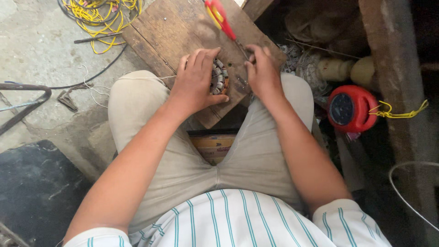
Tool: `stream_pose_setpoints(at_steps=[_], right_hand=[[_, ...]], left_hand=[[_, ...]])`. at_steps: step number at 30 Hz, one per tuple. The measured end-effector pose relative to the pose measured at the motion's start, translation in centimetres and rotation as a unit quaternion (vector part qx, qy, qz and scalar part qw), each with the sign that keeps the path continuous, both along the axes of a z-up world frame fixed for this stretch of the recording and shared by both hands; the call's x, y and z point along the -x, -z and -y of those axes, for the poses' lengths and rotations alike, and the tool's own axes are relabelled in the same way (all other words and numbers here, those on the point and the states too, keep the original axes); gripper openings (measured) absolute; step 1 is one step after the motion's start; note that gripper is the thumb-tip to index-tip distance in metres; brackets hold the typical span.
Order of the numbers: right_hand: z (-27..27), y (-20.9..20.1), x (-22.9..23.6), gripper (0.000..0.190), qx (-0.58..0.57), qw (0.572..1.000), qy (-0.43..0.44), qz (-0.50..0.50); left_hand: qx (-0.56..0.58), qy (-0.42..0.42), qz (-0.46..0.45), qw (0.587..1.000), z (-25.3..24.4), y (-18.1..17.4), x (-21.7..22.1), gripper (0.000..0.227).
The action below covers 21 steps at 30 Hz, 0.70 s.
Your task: The person sits on the floor and winds a thin white wire around a circular stator-like object placed on a small wooden stool. They repeatedly wrap the wire, trim excess with red-handled scissors, and continue winding until the end of the clip.
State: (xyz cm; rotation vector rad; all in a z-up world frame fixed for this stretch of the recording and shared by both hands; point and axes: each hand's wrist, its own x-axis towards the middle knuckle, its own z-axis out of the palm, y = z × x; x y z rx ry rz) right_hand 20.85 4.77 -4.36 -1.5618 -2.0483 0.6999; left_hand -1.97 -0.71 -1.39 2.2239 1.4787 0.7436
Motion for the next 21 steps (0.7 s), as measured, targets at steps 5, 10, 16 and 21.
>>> stream_pose_setpoints(at_steps=[5, 10, 16, 21], right_hand=[[-0.6, -1.6, -1.2, 0.02, 0.144, 0.959, 0.005, -0.246], [-0.4, -2.9, -0.4, 0.015, 0.175, 0.925, -0.021, -0.337], [1.4, -4.9, 0.1, 0.015, 0.146, 0.956, -0.052, -0.248], [4.0, -7.7, -0.4, 0.017, -0.058, 0.979, -0.174, -0.092]], left_hand=[[0.001, -0.003, -0.003, 1.0, 0.0, 0.3, -0.1, 0.117], [0.004, -0.002, -0.021, 1.0, 0.1, 0.4, -0.2, 0.117], [-0.001, 0.014, -0.111, 0.994, 0.3, -0.1, -0.4, 0.126], [0.041, 0.018, -0.122, 0.991, 0.0, -0.9, -0.5, 0.124]])
